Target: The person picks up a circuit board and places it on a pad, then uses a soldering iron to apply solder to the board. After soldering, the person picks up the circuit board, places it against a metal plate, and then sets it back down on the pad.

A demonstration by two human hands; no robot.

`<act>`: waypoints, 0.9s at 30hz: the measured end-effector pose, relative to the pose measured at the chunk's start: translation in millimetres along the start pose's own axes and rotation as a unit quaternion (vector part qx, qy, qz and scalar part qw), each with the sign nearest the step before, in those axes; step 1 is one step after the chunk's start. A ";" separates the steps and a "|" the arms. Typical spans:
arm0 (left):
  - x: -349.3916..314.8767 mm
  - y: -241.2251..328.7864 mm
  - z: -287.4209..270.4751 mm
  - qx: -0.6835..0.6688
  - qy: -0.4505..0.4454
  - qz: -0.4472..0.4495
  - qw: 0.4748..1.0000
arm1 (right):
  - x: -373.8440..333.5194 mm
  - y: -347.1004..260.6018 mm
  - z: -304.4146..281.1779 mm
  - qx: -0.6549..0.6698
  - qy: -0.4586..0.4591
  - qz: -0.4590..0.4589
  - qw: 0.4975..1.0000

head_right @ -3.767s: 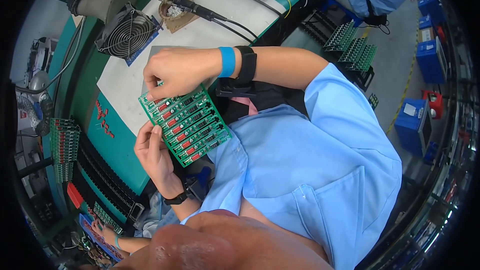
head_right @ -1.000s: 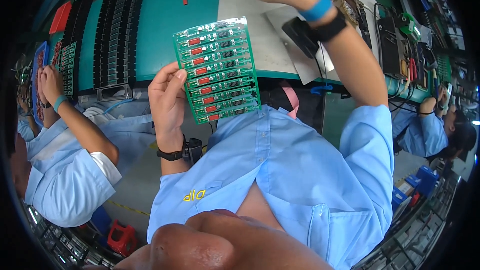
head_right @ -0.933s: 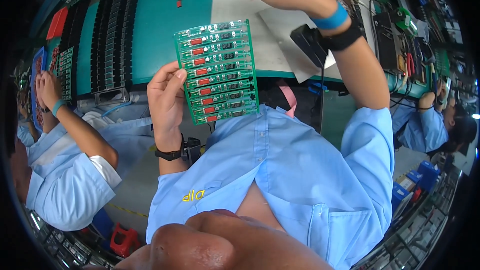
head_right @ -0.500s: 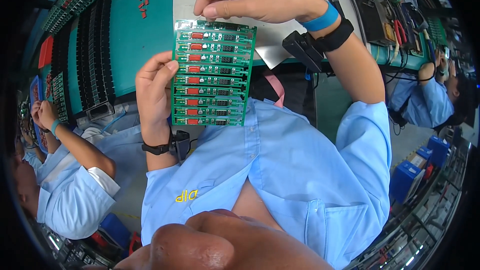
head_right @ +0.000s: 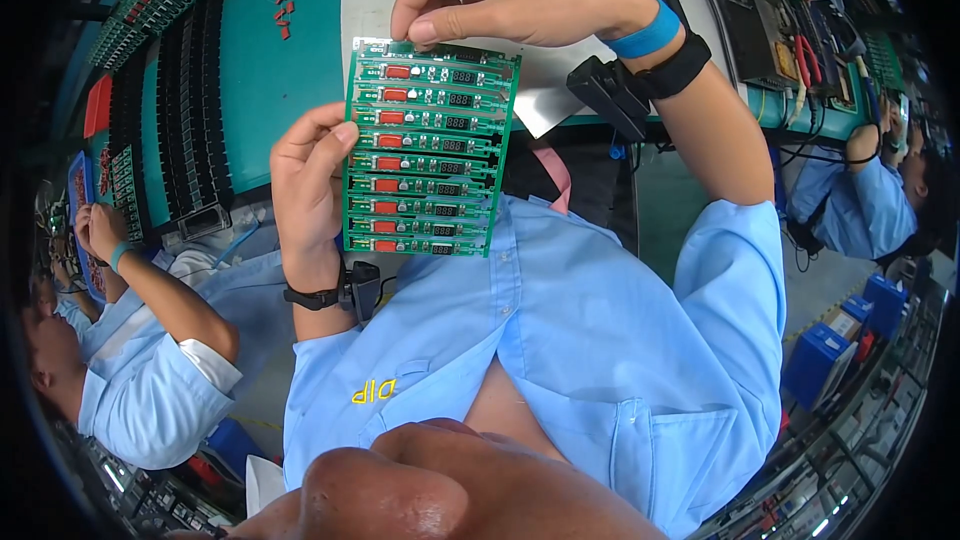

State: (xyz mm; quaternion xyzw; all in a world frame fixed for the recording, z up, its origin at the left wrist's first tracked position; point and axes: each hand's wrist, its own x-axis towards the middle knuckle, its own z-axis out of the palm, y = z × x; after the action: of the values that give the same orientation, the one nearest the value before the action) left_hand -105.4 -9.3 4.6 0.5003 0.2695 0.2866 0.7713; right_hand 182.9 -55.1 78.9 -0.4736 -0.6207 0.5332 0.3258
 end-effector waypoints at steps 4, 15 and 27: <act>0.9 -0.2 0.5 -0.002 -0.006 -0.002 1.000 | -1.4 -4.7 -2.1 -0.048 -0.004 0.003 0.999; 0.4 -0.2 0.6 0.009 -0.018 0.012 1.000 | 3.4 -11.8 -3.3 -0.313 -0.026 -0.261 0.913; 0.2 -0.5 -1.8 0.013 -0.029 0.015 0.999 | 7.4 -17.4 1.5 -0.097 -0.036 0.007 0.995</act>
State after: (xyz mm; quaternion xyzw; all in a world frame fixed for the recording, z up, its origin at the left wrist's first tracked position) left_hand -106.5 -8.2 3.4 0.5227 0.2432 0.2803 0.7675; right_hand 174.9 -48.4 94.7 -0.4879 -0.6776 0.4895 0.2515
